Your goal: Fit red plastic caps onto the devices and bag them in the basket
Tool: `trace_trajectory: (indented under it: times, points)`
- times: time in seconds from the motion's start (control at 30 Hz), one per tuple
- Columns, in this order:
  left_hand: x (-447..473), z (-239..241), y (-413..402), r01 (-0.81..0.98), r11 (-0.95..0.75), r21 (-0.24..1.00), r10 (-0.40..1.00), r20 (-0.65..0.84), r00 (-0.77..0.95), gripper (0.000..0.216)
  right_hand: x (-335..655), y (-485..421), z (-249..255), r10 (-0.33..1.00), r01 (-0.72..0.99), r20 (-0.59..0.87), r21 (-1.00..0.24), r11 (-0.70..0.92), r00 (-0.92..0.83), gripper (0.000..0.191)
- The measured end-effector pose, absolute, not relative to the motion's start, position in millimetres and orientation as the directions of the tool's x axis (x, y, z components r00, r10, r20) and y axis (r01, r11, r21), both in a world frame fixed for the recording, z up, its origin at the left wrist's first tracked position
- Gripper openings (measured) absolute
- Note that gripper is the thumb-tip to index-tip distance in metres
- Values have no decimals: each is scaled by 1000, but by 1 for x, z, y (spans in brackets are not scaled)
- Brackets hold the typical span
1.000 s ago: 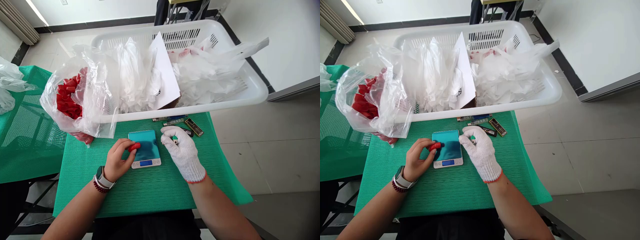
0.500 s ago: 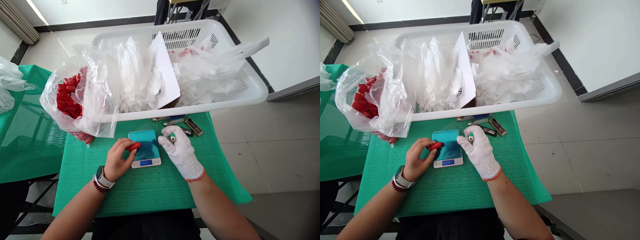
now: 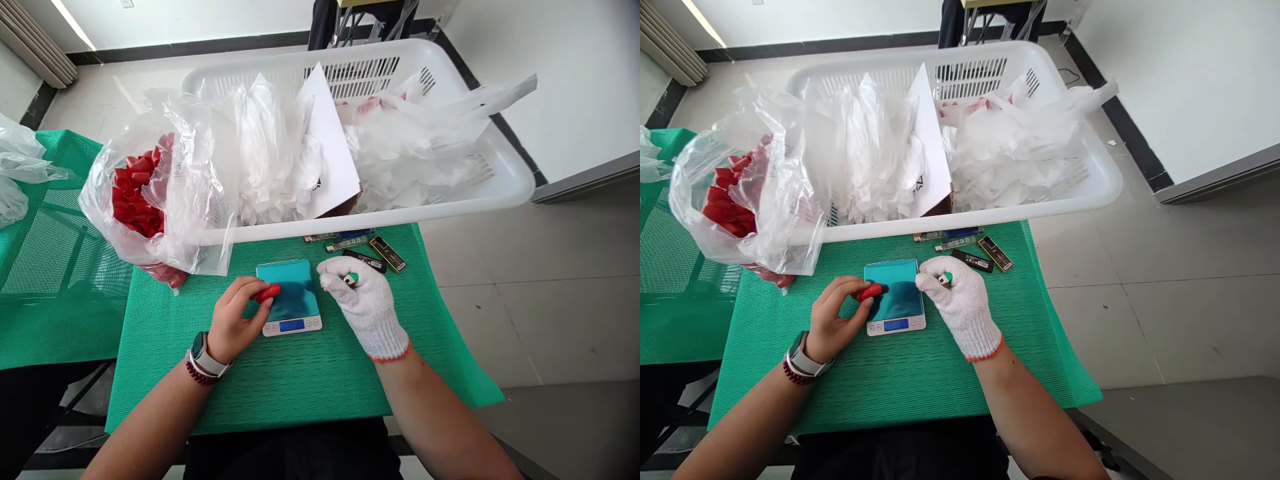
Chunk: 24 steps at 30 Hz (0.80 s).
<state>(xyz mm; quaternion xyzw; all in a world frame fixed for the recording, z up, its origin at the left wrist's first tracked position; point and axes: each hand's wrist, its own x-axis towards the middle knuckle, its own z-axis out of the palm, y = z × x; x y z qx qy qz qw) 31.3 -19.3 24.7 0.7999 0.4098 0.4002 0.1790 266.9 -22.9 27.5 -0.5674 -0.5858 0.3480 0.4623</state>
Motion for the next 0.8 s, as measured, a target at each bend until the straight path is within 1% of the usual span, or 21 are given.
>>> trace_trajectory:
  times: [0.1, 0.17, 0.27, 0.43, 0.57, 0.7, 0.8]
  points:
    - [31, 25, -20, 514, -598, 615, 800, 498, 335, 24, 267, -22, 25, 948, 379, 305, -891, 248, 96, 16]
    - [31, 25, -20, 511, -598, 618, 800, 497, 334, 24, 267, -23, 23, 929, 394, 348, -878, 274, 129, 11]
    - [30, 24, -20, 504, -596, 624, 802, 494, 336, 24, 266, -25, 21, 948, 380, 292, -897, 225, 129, 8]
    - [30, 24, -20, 506, -593, 626, 804, 490, 337, 25, 264, -23, 21, 976, 404, 214, -896, 182, 36, 12]
    - [30, 24, -20, 503, -597, 625, 802, 491, 341, 25, 264, -21, 21, 985, 346, 162, -929, 135, 51, 18]
    - [29, 23, -20, 500, -595, 629, 803, 487, 343, 26, 265, -21, 20, 995, 289, 83, -955, 65, 49, 18]
    - [29, 23, -20, 502, -593, 629, 804, 486, 342, 26, 265, -21, 18, 995, 279, 88, -958, 73, 40, 18]
